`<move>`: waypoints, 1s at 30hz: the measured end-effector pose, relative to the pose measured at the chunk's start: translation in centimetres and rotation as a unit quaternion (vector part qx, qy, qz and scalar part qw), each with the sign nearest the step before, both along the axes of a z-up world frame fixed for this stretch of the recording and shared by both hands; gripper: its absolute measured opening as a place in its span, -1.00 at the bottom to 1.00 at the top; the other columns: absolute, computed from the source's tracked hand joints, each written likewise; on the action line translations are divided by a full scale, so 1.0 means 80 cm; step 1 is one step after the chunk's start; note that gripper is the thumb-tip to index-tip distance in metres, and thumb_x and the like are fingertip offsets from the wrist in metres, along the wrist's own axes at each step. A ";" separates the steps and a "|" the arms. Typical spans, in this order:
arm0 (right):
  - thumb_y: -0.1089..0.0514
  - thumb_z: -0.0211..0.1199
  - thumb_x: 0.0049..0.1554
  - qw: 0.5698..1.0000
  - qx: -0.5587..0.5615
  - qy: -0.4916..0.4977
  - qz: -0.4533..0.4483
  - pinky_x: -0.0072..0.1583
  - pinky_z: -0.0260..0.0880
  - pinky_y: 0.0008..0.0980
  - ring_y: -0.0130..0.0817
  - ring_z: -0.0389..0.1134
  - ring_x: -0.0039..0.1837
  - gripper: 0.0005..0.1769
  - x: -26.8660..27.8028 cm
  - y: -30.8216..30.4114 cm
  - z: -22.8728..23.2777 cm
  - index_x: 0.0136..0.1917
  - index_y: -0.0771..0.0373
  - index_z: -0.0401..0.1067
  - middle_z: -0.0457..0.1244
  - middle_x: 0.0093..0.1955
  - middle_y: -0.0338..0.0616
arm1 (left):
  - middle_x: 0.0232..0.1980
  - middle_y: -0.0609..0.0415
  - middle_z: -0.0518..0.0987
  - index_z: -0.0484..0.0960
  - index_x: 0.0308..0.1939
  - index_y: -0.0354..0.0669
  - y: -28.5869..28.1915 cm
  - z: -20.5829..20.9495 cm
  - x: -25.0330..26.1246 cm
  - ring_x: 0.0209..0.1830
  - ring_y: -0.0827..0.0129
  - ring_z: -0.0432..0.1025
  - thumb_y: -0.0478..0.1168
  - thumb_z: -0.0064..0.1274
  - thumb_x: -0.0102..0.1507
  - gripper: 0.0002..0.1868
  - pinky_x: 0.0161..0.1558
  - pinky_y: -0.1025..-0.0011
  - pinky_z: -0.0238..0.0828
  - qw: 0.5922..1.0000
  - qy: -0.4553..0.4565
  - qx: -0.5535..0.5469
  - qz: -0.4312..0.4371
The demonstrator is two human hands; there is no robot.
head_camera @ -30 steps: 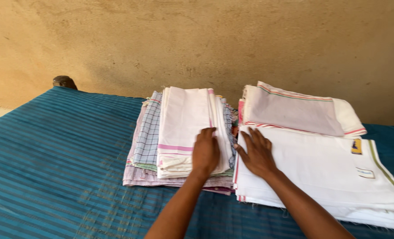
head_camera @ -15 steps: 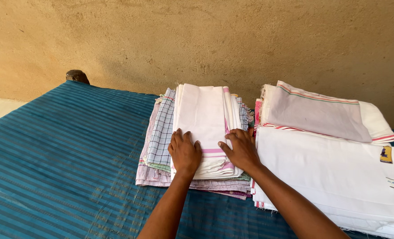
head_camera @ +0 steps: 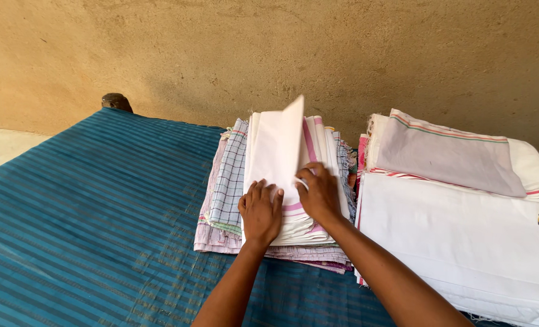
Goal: The person folds multiple pieces of bedding and towels on a blue woven mat. They handle each item by hand, folding it into a neat rectangle and stacking it with others. The process is repeated for several different colored and patterned items.
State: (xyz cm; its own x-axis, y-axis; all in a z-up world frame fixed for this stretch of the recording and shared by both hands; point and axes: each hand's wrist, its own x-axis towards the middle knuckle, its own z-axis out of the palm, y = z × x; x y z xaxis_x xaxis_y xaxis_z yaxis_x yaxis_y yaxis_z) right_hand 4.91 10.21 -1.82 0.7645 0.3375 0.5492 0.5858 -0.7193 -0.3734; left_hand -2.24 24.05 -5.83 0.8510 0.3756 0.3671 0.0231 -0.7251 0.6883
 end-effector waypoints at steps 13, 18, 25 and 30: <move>0.20 0.21 0.20 0.939 -0.164 0.156 0.259 0.17 0.42 -0.16 -0.06 0.43 0.16 -0.66 -0.047 -0.041 0.064 0.25 0.03 0.42 0.39 0.17 -0.09 | 0.26 -0.25 0.41 0.08 0.42 -0.36 0.063 0.034 0.063 0.10 0.10 0.48 -0.16 0.27 0.14 -0.09 0.11 0.25 0.46 0.943 -0.110 -0.302 0.083; 0.19 0.41 -0.04 0.931 -0.150 0.279 0.179 0.27 0.36 -0.21 -0.08 0.37 0.26 -0.32 -0.034 -0.108 0.088 0.36 0.09 0.33 0.34 0.23 0.03 | 0.06 -0.21 0.54 -0.01 0.46 -0.20 0.080 0.054 0.071 -0.09 0.22 0.49 -0.44 0.18 0.16 -0.11 -0.06 0.36 0.49 0.870 -0.177 -0.434 0.152; 0.13 0.43 -0.07 0.921 -0.163 0.340 0.098 0.12 0.45 -0.28 -0.22 0.49 0.00 -0.61 0.006 -0.243 0.109 0.04 0.31 0.60 0.49 -0.06 0.00 | -0.08 -0.11 0.70 0.63 0.28 -0.29 0.049 0.111 0.037 -0.33 0.42 0.56 -0.40 -0.05 0.30 -0.55 -0.19 0.44 0.60 0.913 -0.078 -0.398 0.035; 0.15 0.46 -0.07 0.906 0.093 0.399 0.105 0.06 0.44 -0.33 -0.33 0.46 -0.04 -0.65 0.014 -0.340 0.117 -0.01 0.35 0.66 0.50 -0.09 -0.04 | -0.09 -0.05 0.73 0.74 0.05 -0.23 0.019 0.122 0.047 -0.26 0.38 0.59 -0.37 0.00 0.27 -0.68 -0.12 0.44 0.52 0.971 0.011 -0.236 -0.033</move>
State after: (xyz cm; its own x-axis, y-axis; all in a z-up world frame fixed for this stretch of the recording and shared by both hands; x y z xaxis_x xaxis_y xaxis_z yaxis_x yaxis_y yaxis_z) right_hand 6.00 -16.95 7.54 0.8730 0.4797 -0.0880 0.1926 -0.5048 -0.8415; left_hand 1.51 25.57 3.91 0.8852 0.4409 0.1487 0.0059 -0.3301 0.9439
